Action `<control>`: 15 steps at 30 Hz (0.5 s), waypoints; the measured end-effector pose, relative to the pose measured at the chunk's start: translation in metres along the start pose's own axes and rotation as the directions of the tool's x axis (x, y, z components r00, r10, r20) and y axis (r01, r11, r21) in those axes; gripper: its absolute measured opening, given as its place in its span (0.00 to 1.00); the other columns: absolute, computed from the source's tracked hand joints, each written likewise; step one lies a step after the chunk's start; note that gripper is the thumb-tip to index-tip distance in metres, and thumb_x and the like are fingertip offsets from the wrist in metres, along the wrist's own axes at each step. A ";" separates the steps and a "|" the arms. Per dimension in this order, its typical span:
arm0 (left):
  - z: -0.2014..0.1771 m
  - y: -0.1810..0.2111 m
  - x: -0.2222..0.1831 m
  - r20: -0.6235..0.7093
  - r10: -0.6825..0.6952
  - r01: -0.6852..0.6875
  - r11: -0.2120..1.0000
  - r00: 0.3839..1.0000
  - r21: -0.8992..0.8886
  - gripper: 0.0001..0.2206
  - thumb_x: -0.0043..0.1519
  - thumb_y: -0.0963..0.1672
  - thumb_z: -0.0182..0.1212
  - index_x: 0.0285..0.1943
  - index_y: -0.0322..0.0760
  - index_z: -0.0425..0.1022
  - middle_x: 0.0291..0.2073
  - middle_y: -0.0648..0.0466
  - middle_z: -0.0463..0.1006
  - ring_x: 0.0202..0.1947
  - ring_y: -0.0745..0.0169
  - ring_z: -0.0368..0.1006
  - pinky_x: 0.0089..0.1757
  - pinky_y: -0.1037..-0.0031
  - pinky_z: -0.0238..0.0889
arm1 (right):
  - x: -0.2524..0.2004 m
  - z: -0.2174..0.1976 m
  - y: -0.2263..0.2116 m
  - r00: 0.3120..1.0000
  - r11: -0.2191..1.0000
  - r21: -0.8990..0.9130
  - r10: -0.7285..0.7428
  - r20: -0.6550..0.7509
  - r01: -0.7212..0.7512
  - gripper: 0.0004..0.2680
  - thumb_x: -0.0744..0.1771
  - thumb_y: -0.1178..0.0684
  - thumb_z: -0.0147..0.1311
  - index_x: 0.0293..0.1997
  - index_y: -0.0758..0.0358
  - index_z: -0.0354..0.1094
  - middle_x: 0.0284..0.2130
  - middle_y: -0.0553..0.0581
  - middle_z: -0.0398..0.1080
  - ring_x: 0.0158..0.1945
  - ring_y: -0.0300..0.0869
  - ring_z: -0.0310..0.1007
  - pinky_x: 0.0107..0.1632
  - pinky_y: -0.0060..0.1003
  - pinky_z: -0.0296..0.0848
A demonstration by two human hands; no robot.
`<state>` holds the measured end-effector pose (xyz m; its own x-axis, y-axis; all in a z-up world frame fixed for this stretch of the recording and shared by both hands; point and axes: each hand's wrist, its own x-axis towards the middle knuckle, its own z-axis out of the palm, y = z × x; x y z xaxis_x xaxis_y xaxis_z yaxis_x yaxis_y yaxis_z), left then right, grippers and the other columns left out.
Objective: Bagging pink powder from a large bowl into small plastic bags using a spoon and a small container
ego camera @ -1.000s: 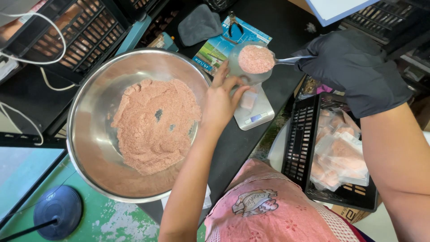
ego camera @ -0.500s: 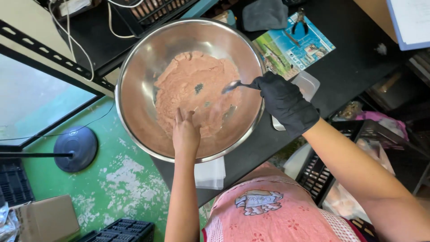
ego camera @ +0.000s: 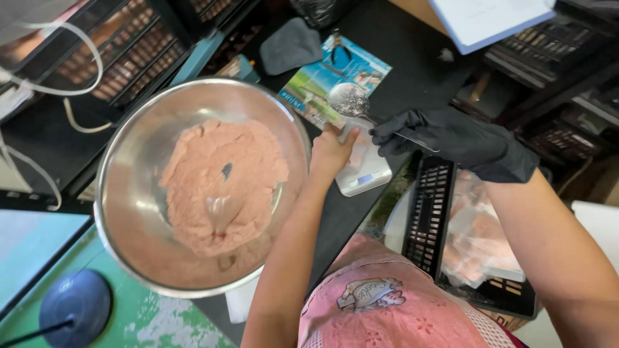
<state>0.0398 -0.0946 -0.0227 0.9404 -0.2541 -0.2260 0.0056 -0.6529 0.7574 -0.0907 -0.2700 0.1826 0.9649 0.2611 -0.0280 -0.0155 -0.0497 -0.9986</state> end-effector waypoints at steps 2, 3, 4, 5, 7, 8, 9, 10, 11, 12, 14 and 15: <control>0.016 0.001 0.013 -0.012 0.029 -0.028 0.997 1.000 0.066 0.18 0.59 0.56 0.55 0.41 0.41 0.74 0.18 0.48 0.79 0.31 0.41 0.82 0.39 0.53 0.74 | -0.014 -0.018 -0.015 0.996 0.992 -0.098 -0.075 0.046 0.079 0.17 0.64 0.47 0.56 0.53 0.69 0.73 0.41 0.63 0.79 0.47 0.45 0.80 0.46 0.45 0.81; 0.023 0.000 0.019 -0.036 0.044 -0.039 0.991 0.998 0.128 0.13 0.60 0.50 0.54 0.38 0.39 0.78 0.24 0.40 0.81 0.36 0.33 0.81 0.39 0.48 0.74 | -0.021 -0.026 -0.022 0.983 0.969 -0.187 -0.138 0.118 0.159 0.21 0.59 0.44 0.62 0.52 0.68 0.74 0.40 0.63 0.79 0.45 0.48 0.81 0.40 0.47 0.83; 0.023 -0.004 0.029 -0.030 0.047 -0.043 0.991 0.998 0.131 0.13 0.60 0.50 0.54 0.38 0.39 0.78 0.24 0.40 0.81 0.36 0.33 0.81 0.39 0.48 0.74 | -0.030 -0.030 -0.013 0.984 0.970 -0.186 -0.138 0.111 0.157 0.21 0.59 0.44 0.62 0.52 0.68 0.74 0.40 0.63 0.79 0.45 0.48 0.81 0.40 0.47 0.83; 0.023 -0.008 0.039 -0.041 0.091 -0.081 0.976 0.995 0.202 0.12 0.61 0.49 0.52 0.39 0.39 0.77 0.26 0.38 0.81 0.37 0.32 0.81 0.40 0.49 0.74 | -0.040 -0.035 -0.004 0.995 0.978 -0.183 -0.104 0.008 0.104 0.23 0.55 0.54 0.66 0.55 0.68 0.72 0.41 0.66 0.79 0.46 0.49 0.82 0.43 0.48 0.83; 0.016 -0.001 0.039 -0.045 0.136 -0.119 0.954 0.990 0.274 0.11 0.61 0.48 0.50 0.40 0.39 0.76 0.28 0.37 0.80 0.38 0.30 0.80 0.41 0.50 0.75 | -0.051 -0.032 0.003 0.993 0.984 -0.172 -0.065 -0.098 0.048 0.28 0.52 0.64 0.70 0.58 0.69 0.70 0.42 0.68 0.80 0.47 0.49 0.83 0.47 0.49 0.82; 0.007 0.010 0.028 0.019 0.211 -0.208 0.939 0.977 0.273 0.10 0.63 0.46 0.50 0.43 0.36 0.75 0.29 0.35 0.79 0.35 0.28 0.77 0.37 0.49 0.70 | -0.051 -0.024 0.001 0.962 0.975 -0.222 -0.067 -0.265 0.006 0.11 0.62 0.58 0.58 0.47 0.70 0.70 0.36 0.66 0.79 0.36 0.48 0.81 0.40 0.42 0.79; -0.001 0.021 0.018 0.081 0.284 -0.295 0.918 0.955 0.265 0.09 0.64 0.44 0.50 0.45 0.33 0.73 0.31 0.34 0.77 0.32 0.26 0.74 0.33 0.47 0.65 | -0.051 -0.016 -0.001 0.903 0.964 -0.264 -0.074 -0.424 -0.045 0.12 0.72 0.52 0.45 0.36 0.71 0.70 0.29 0.64 0.77 0.26 0.47 0.79 0.33 0.35 0.76; 0.000 0.024 0.016 0.086 0.280 -0.293 0.919 0.956 0.266 0.09 0.64 0.44 0.50 0.45 0.33 0.73 0.31 0.34 0.77 0.32 0.26 0.74 0.33 0.47 0.65 | -0.047 -0.015 0.009 0.902 0.965 -0.259 -0.067 -0.426 -0.050 0.12 0.72 0.52 0.45 0.36 0.71 0.70 0.29 0.64 0.77 0.26 0.47 0.79 0.33 0.35 0.76; 0.001 0.027 0.014 0.139 0.296 -0.324 0.903 0.945 0.282 0.07 0.64 0.43 0.51 0.40 0.35 0.73 0.29 0.37 0.76 0.31 0.28 0.73 0.32 0.48 0.65 | -0.043 -0.013 0.019 0.842 0.942 -0.300 -0.039 -0.539 -0.149 0.11 0.72 0.52 0.48 0.36 0.67 0.73 0.27 0.60 0.77 0.24 0.43 0.78 0.30 0.33 0.76; 0.001 0.030 0.014 0.187 0.312 -0.357 0.885 0.931 0.298 0.07 0.64 0.43 0.51 0.35 0.37 0.72 0.27 0.39 0.75 0.31 0.31 0.73 0.31 0.49 0.64 | -0.038 -0.011 0.029 0.766 0.912 -0.330 -0.026 -0.642 -0.245 0.10 0.73 0.52 0.52 0.35 0.64 0.75 0.25 0.57 0.78 0.21 0.40 0.76 0.27 0.32 0.75; 0.005 0.034 0.010 0.202 0.278 -0.332 0.884 0.939 0.329 0.07 0.63 0.45 0.55 0.36 0.42 0.76 0.29 0.40 0.78 0.36 0.33 0.77 0.36 0.52 0.70 | -0.034 -0.016 0.059 0.773 0.822 -0.536 -0.210 -0.598 -0.192 0.08 0.71 0.51 0.57 0.35 0.60 0.76 0.22 0.56 0.75 0.24 0.46 0.76 0.29 0.34 0.74; 0.007 0.036 0.007 0.214 0.244 -0.308 0.881 0.946 0.359 0.07 0.61 0.48 0.58 0.38 0.47 0.80 0.31 0.40 0.82 0.41 0.35 0.81 0.41 0.54 0.77 | -0.033 -0.018 0.074 0.772 0.683 -0.717 -0.379 -0.510 -0.139 0.05 0.69 0.50 0.62 0.35 0.55 0.77 0.19 0.56 0.73 0.26 0.52 0.76 0.30 0.36 0.73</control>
<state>0.0445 -0.1250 -0.0019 0.8180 -0.5524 -0.1604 -0.4071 -0.7529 0.5171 -0.1186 -0.2994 0.1102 0.8847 -0.2716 0.3788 0.0431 -0.7615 -0.6468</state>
